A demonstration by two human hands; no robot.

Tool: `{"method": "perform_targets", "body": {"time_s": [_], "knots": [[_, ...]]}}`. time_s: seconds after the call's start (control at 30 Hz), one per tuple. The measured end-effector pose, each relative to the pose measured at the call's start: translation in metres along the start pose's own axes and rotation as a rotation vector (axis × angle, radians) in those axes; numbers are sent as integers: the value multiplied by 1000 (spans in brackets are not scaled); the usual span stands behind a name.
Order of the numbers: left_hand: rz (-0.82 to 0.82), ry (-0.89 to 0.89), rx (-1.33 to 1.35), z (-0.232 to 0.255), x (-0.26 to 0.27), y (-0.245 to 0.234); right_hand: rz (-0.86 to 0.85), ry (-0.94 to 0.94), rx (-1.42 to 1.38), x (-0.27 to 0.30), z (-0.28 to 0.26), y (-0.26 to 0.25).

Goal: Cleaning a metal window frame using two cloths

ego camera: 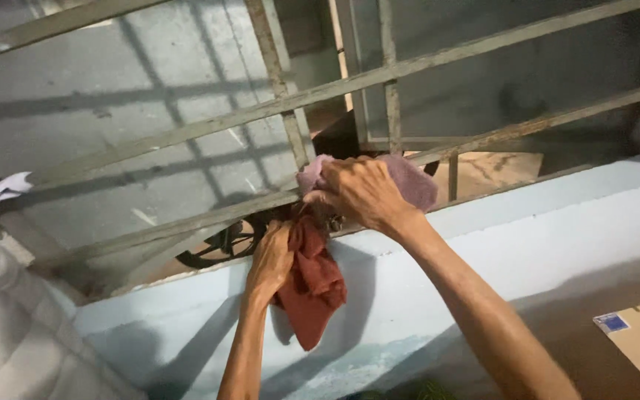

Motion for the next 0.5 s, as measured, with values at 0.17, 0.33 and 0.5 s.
{"method": "perform_targets", "body": {"time_s": [0.17,0.33,0.5], "knots": [[328,58,398,22,20,-28,149,45,-22,8,-3,0],[712,-42,726,-14,57,-44,263,89,115,6,0,14],[896,109,758,62,40,-121,298,162,150,7,3,30]]}}
Point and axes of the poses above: each hand's wrist, its own x-axis away from the middle knuckle, its own y-axis out of the palm, z = x × y, the point moved 7 cm from there along -x, towards the middle knuckle, and after that the axes turned 11 degrees about x, right-handed, at the moved point
